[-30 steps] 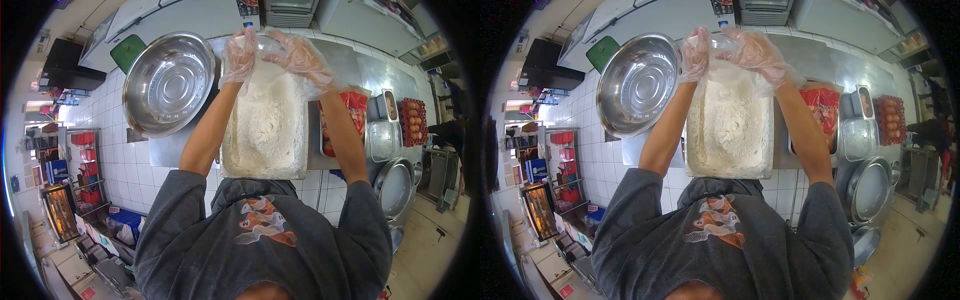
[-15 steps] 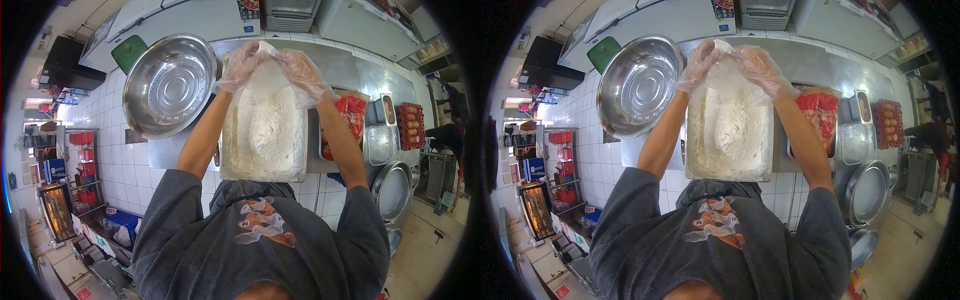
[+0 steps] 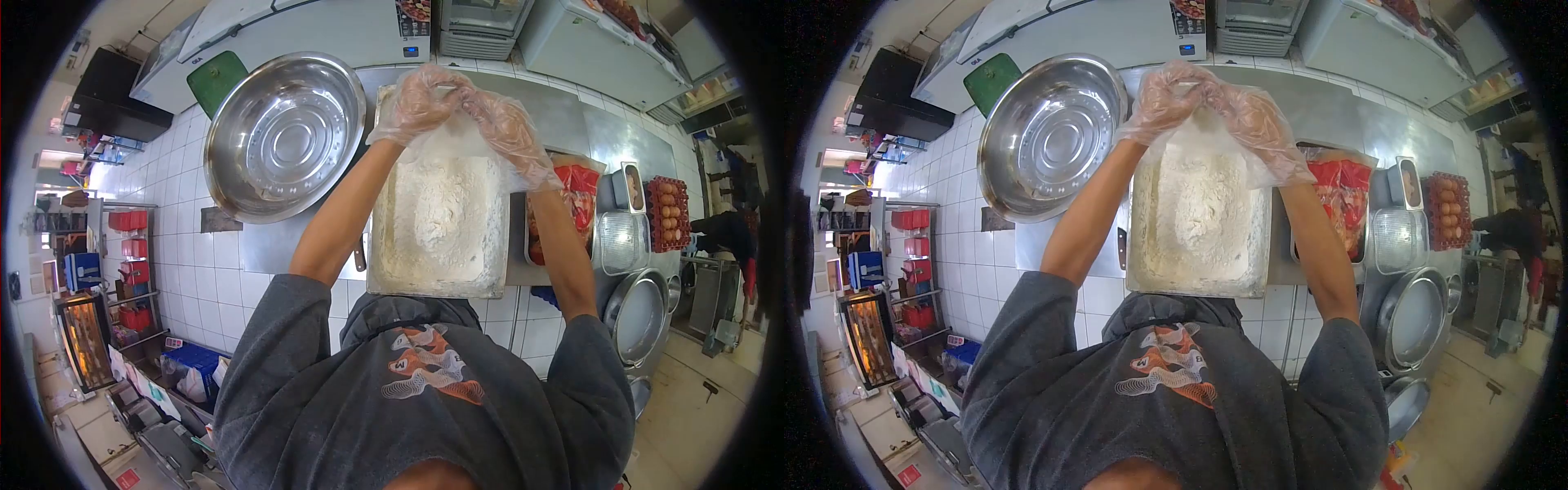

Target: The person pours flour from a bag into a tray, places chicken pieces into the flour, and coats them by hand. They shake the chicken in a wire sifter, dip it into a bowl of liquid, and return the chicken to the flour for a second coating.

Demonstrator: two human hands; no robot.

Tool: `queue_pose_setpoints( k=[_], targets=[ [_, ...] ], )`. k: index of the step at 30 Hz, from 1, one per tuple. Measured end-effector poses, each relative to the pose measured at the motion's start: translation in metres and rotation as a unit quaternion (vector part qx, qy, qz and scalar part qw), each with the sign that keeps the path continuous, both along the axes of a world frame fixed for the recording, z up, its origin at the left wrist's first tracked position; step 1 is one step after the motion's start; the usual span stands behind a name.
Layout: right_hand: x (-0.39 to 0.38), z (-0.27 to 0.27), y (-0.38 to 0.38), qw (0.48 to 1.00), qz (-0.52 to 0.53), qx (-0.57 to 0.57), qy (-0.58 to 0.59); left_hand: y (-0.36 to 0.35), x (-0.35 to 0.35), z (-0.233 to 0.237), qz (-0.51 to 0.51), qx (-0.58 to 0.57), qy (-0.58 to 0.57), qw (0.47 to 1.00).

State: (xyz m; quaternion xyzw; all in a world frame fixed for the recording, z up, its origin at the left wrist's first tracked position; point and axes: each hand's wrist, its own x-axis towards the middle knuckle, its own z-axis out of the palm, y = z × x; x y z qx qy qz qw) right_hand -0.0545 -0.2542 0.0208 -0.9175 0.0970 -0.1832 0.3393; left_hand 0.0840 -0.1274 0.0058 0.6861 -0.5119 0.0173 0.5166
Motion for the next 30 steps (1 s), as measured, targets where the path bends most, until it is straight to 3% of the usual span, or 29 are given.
queue_pose_setpoints(
  k=[3,4,6,9,12,15,18,21,24,27,30],
  targets=[
    [0.007,-0.034,-0.016,0.997,0.015,-0.058,-0.049,0.003,0.009,0.001,-0.067,0.012,0.089,0.994],
    [0.007,-0.034,-0.015,0.998,0.004,-0.045,-0.042,0.004,0.014,-0.005,-0.048,0.013,0.124,0.991],
    [0.008,-0.034,-0.013,0.999,-0.017,-0.02,-0.03,0.013,0.028,-0.038,-0.01,0.014,0.193,0.981],
    [0.0,-0.034,-0.014,0.997,-0.012,-0.056,-0.046,0.038,0.057,-0.118,0.02,0.129,0.133,0.982],
    [-0.004,-0.044,-0.019,0.997,-0.05,-0.038,-0.052,0.065,0.034,-0.11,-0.019,0.2,0.149,0.968],
    [-0.011,-0.039,-0.015,0.996,-0.075,0.014,-0.055,0.067,0.035,-0.121,-0.03,0.17,0.143,0.975],
    [-0.016,-0.032,-0.011,0.994,-0.07,0.066,-0.052,0.054,0.04,-0.114,0.041,0.215,0.164,0.962],
    [-0.024,-0.042,-0.019,0.99,-0.104,0.037,-0.089,0.049,0.042,-0.109,0.058,0.16,0.119,0.978],
    [-0.042,-0.024,-0.019,0.984,-0.136,0.09,-0.065,0.046,0.047,-0.118,0.028,0.087,0.192,0.977],
    [-0.049,-0.038,-0.02,0.957,-0.161,0.205,-0.126,0.037,0.051,-0.132,0.047,0.053,0.224,0.972],
    [-0.06,-0.058,-0.032,0.959,-0.225,0.139,-0.105,0.023,0.06,-0.159,0.101,0.007,0.295,0.95]
  ],
)
